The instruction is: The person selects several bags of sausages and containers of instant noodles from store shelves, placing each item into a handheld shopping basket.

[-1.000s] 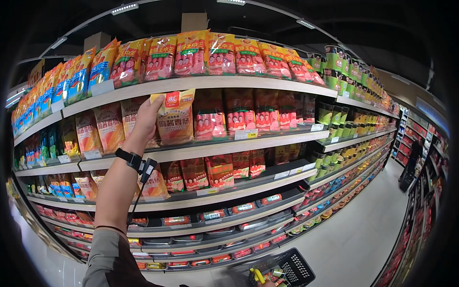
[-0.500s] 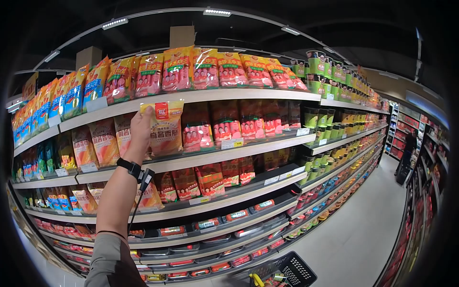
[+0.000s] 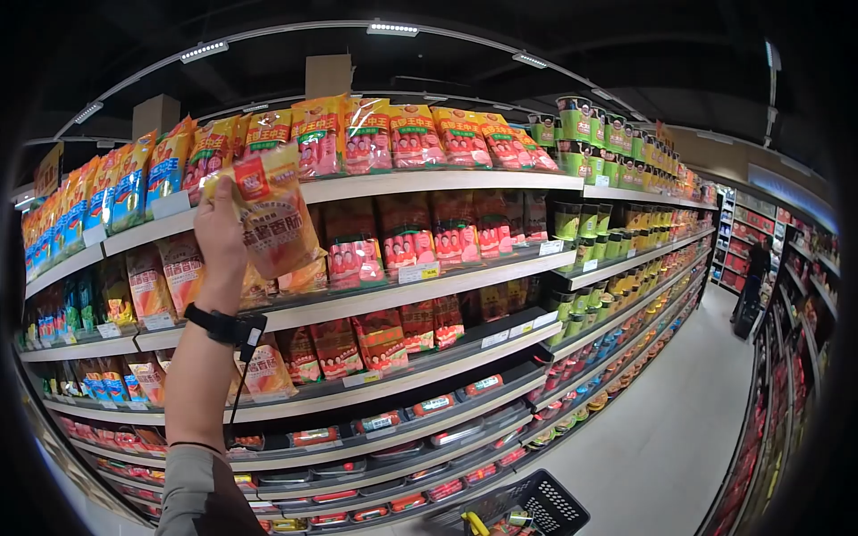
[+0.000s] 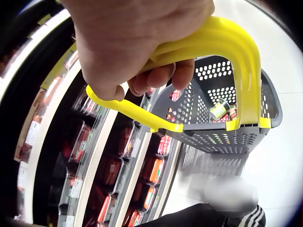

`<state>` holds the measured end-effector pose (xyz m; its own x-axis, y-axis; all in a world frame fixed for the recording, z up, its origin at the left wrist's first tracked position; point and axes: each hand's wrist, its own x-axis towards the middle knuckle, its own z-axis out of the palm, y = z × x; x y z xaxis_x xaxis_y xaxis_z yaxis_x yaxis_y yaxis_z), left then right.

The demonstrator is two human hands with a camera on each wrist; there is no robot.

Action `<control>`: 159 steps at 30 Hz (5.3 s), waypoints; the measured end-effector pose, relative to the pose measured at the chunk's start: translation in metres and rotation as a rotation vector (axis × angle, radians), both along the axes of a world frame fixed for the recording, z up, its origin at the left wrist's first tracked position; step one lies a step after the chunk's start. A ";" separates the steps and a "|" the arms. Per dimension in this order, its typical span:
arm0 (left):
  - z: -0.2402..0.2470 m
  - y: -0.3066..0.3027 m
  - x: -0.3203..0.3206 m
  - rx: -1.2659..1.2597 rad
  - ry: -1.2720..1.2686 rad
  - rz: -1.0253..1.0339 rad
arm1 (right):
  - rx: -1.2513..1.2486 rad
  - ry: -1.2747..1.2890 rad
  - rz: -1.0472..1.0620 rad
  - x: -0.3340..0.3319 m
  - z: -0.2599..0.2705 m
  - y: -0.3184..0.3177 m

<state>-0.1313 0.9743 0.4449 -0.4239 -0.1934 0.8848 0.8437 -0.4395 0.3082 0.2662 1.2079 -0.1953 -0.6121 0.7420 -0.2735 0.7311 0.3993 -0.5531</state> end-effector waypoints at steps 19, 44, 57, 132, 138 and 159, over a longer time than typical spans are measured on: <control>-0.134 -0.066 0.175 -0.753 -0.204 -0.250 | -0.011 0.203 0.064 -0.004 -0.001 0.020; -0.493 -0.330 0.202 -0.973 -0.906 0.199 | 0.008 -0.297 0.297 0.038 -0.025 -0.064; -0.507 -0.318 0.188 -1.245 -0.802 -0.112 | -0.053 -0.504 0.383 0.081 -0.007 -0.159; -0.523 -0.333 0.347 -2.339 -1.630 -0.185 | -0.360 -0.517 -0.122 0.062 -0.282 0.022; -0.514 -0.288 0.325 -2.046 -1.745 -0.281 | -0.221 -0.465 -0.054 0.070 -0.254 0.011; -0.737 -0.616 0.264 -1.545 -1.292 -0.490 | -0.503 -0.332 0.060 0.034 0.054 -0.151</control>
